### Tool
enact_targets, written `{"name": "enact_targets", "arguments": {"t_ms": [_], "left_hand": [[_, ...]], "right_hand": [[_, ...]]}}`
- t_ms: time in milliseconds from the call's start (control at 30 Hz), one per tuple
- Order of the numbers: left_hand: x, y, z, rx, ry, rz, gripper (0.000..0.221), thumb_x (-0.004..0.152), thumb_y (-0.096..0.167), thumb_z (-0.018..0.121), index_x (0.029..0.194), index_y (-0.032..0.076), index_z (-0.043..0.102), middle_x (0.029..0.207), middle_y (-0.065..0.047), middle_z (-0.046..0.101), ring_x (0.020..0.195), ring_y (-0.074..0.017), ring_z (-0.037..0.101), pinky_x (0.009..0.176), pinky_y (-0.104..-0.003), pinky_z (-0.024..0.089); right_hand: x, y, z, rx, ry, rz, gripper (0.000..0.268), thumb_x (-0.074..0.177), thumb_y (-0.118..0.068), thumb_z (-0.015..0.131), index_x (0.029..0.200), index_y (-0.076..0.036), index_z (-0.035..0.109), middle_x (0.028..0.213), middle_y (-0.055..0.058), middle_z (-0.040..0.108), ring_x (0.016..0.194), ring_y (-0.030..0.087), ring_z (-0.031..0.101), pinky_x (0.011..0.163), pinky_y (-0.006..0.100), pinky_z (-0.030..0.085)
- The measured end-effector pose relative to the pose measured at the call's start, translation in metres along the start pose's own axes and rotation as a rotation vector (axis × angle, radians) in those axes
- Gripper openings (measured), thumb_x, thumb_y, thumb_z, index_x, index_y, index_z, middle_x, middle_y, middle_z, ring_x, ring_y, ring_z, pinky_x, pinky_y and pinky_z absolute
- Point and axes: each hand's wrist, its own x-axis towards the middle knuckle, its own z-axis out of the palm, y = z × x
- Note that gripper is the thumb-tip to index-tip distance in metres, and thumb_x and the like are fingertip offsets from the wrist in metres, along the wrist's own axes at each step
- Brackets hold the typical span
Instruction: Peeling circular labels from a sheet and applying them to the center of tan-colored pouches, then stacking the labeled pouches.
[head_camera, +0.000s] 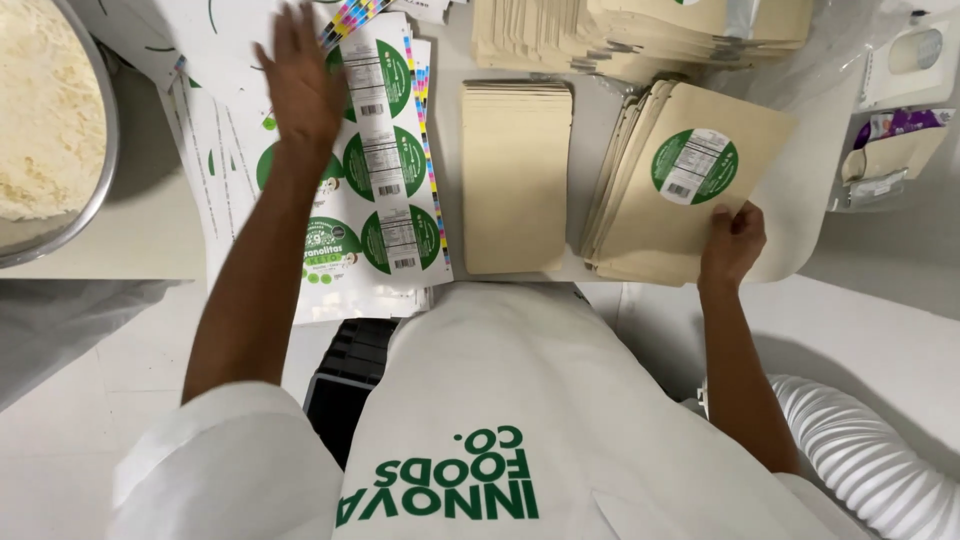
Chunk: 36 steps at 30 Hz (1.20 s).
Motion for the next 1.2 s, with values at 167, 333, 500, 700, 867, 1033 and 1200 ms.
{"name": "enact_targets", "arguments": {"t_ms": [167, 333, 500, 700, 867, 1033, 1200], "left_hand": [[-0.160, 0.051, 0.046, 0.163, -0.158, 0.269, 0.125, 0.079, 0.053, 0.080, 0.166, 0.017, -0.001, 0.171, -0.020, 0.000, 0.156, -0.0440, 0.004, 0.118, -0.072, 0.015], [-0.237, 0.043, 0.113, -0.046, -0.219, 0.298, 0.099, 0.091, 0.029, 0.073, 0.167, 0.012, 0.011, 0.168, -0.026, 0.013, 0.154, -0.0460, 0.017, 0.118, -0.067, 0.026], [-0.254, 0.044, 0.129, -0.288, 0.506, 0.466, 0.010, 0.095, 0.032, 0.076, 0.101, 0.024, 0.076, 0.109, 0.004, 0.078, 0.103, -0.0146, 0.075, 0.089, -0.039, 0.062], [-0.257, 0.074, 0.052, -0.656, 0.383, 0.351, 0.039, 0.094, 0.030, 0.078, 0.125, 0.009, 0.071, 0.121, -0.016, 0.074, 0.116, -0.0297, 0.070, 0.100, -0.046, 0.058], [-0.253, 0.071, 0.081, -0.639, 0.490, 0.288, 0.027, 0.097, 0.025, 0.076, 0.122, 0.014, 0.076, 0.117, -0.009, 0.077, 0.111, -0.0221, 0.073, 0.095, -0.036, 0.060], [-0.250, 0.068, 0.079, -0.675, 0.508, 0.240, 0.017, 0.099, 0.024, 0.073, 0.114, 0.019, 0.079, 0.106, -0.001, 0.080, 0.099, -0.0184, 0.076, 0.091, -0.035, 0.062], [-0.239, 0.053, 0.021, -1.464, 0.483, -0.362, 0.017, 0.101, 0.022, 0.069, 0.104, 0.009, 0.079, 0.075, -0.004, 0.075, 0.077, -0.0086, 0.064, 0.085, -0.035, 0.059]], "right_hand": [[-0.008, -0.028, 0.017, -0.162, 0.029, -0.337, 0.042, 0.100, -0.008, 0.074, 0.135, -0.008, 0.050, 0.117, 0.011, 0.042, 0.103, 0.028, 0.051, 0.086, 0.044, 0.048], [-0.065, -0.073, 0.082, -0.072, -0.148, -0.504, 0.031, 0.098, -0.003, 0.073, 0.124, -0.013, 0.059, 0.120, 0.009, 0.052, 0.102, 0.029, 0.057, 0.079, 0.037, 0.051], [-0.149, -0.107, 0.156, 0.158, -1.172, 0.199, 0.058, 0.101, -0.051, 0.054, 0.120, 0.000, 0.072, 0.109, 0.024, 0.074, 0.096, 0.028, 0.071, 0.082, 0.042, 0.058], [-0.187, -0.157, 0.137, 0.418, -1.283, 0.207, 0.046, 0.102, -0.033, 0.067, 0.138, -0.004, 0.061, 0.115, 0.013, 0.063, 0.098, 0.024, 0.072, 0.086, 0.042, 0.063], [-0.178, -0.161, 0.137, 0.519, -1.376, -0.059, 0.018, 0.102, -0.015, 0.067, 0.112, -0.001, 0.065, 0.096, 0.010, 0.070, 0.090, 0.016, 0.072, 0.088, 0.040, 0.063], [-0.175, -0.159, 0.133, 0.448, -1.387, -0.157, 0.015, 0.102, -0.013, 0.067, 0.113, -0.001, 0.069, 0.094, 0.009, 0.071, 0.092, 0.014, 0.067, 0.090, 0.040, 0.060], [-0.149, -0.113, 0.134, 0.424, -1.241, -0.092, 0.024, 0.101, -0.013, 0.069, 0.120, 0.001, 0.070, 0.100, 0.011, 0.072, 0.095, 0.018, 0.070, 0.091, 0.043, 0.061]]}}
